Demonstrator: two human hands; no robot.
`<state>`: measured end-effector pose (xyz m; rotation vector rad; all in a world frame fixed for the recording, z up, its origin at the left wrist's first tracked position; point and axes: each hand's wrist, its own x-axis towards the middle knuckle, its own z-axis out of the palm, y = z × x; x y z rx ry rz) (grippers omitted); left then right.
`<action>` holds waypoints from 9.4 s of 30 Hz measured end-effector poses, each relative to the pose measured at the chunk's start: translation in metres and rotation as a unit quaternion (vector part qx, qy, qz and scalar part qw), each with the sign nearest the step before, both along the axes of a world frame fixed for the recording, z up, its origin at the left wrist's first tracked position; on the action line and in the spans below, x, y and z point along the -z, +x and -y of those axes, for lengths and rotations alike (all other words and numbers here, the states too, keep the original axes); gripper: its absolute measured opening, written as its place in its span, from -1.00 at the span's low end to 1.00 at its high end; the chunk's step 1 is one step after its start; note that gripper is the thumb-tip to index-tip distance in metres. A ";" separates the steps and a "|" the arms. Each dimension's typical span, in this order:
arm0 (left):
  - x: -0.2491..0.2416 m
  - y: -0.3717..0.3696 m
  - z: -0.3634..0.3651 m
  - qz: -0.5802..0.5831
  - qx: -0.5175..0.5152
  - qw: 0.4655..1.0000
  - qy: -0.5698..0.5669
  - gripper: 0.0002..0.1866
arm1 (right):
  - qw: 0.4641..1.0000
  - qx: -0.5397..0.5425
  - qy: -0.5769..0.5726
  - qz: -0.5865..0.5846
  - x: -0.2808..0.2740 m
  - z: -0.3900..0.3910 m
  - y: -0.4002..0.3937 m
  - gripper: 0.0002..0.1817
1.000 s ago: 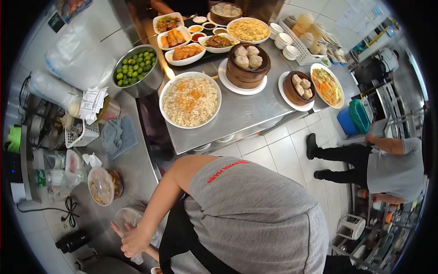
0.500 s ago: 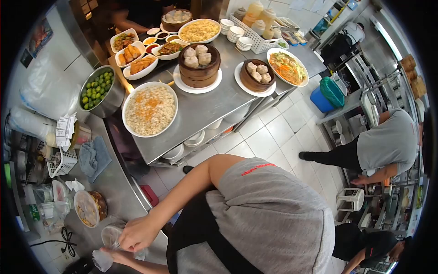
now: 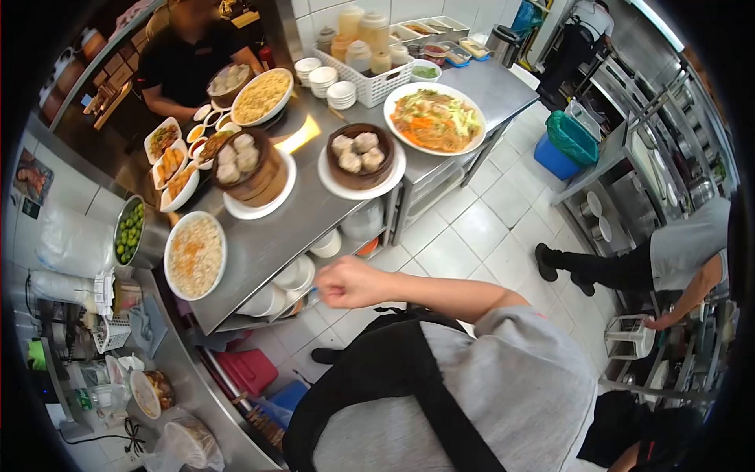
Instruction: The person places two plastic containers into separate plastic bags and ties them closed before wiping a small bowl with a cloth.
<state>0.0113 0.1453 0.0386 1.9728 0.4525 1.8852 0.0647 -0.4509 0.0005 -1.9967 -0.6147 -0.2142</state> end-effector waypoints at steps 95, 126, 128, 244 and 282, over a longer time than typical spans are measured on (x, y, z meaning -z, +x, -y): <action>0.048 0.016 0.856 -0.494 0.307 0.723 -0.373 -0.78 | 0.799 0.182 -0.573 -0.021 -0.042 0.587 0.449 -0.77; 0.043 0.037 0.842 -0.510 0.348 0.722 -0.312 -0.77 | 0.906 0.300 -0.298 -0.002 0.003 0.646 0.462 -0.88; 0.045 0.039 0.839 -0.508 0.353 0.725 -0.303 -0.77 | 0.909 0.269 -0.315 0.041 -0.009 0.645 0.450 -0.87; 0.075 -0.004 -0.055 -0.207 0.125 0.923 -0.299 -0.72 | 0.767 -0.577 -0.259 0.110 0.026 -0.619 0.090 0.01; 0.111 -0.002 -0.069 -0.516 -0.055 0.853 -0.057 -0.41 | 0.784 -0.618 -0.002 0.061 -0.010 -0.614 0.063 -0.81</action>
